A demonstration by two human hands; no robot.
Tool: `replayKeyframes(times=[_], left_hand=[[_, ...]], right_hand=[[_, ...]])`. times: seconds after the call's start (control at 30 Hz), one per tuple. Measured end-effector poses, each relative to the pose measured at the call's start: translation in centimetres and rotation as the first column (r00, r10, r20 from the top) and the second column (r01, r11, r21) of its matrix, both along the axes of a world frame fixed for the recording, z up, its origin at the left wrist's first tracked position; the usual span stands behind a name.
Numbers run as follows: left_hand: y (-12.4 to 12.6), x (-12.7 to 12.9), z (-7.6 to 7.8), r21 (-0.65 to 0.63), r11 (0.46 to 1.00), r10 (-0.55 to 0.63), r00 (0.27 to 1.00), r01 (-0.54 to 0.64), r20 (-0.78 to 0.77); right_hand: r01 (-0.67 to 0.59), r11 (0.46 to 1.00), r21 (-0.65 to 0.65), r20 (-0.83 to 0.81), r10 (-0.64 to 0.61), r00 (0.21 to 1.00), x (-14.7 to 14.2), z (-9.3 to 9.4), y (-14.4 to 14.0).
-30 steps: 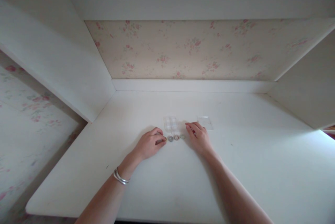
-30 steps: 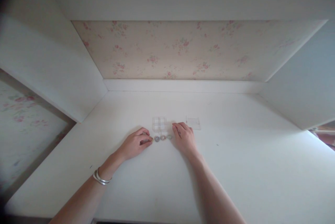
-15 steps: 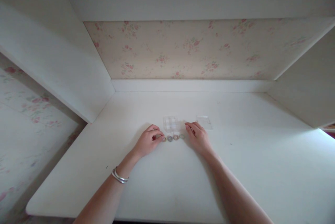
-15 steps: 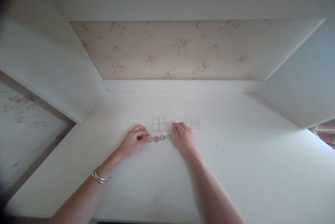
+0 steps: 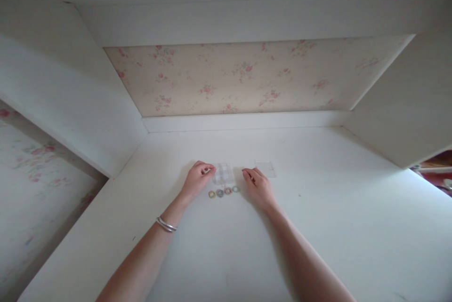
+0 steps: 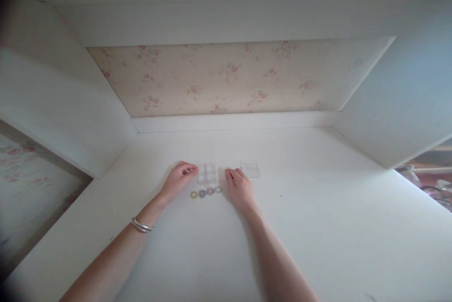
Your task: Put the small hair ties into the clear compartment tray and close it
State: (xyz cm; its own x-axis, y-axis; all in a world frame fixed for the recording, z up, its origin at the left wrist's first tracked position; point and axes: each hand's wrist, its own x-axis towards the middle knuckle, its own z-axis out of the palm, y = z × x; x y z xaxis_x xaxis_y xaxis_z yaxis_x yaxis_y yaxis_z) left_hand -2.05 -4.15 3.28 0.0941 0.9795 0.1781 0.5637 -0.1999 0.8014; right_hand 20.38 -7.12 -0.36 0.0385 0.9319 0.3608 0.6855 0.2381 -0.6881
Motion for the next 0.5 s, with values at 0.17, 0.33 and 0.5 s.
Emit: replayKeyframes(times=[0.17, 0.33, 0.5], left_hand=[[1.8, 0.7, -0.6, 0.015, 1.0, -0.004, 0.998, 0.005, -0.07], [0.8, -0.2, -0.8, 0.055, 0.998, 0.04, 0.998, -0.038, -0.045], [-2.8, -2.4, -0.8, -0.059, 0.992, 0.117, 0.987, -0.111, 0.109]], right_hand=[[0.0, 1.0, -0.013, -0.053, -0.001, 0.999, 0.3, 0.1, 0.2], [0.015, 1.0, -0.002, -0.06, -0.016, 0.998, 0.4, 0.0, 0.4], [0.006, 1.0, 0.004, -0.005, -0.006, 1.0, 0.4, -0.1, 0.0]])
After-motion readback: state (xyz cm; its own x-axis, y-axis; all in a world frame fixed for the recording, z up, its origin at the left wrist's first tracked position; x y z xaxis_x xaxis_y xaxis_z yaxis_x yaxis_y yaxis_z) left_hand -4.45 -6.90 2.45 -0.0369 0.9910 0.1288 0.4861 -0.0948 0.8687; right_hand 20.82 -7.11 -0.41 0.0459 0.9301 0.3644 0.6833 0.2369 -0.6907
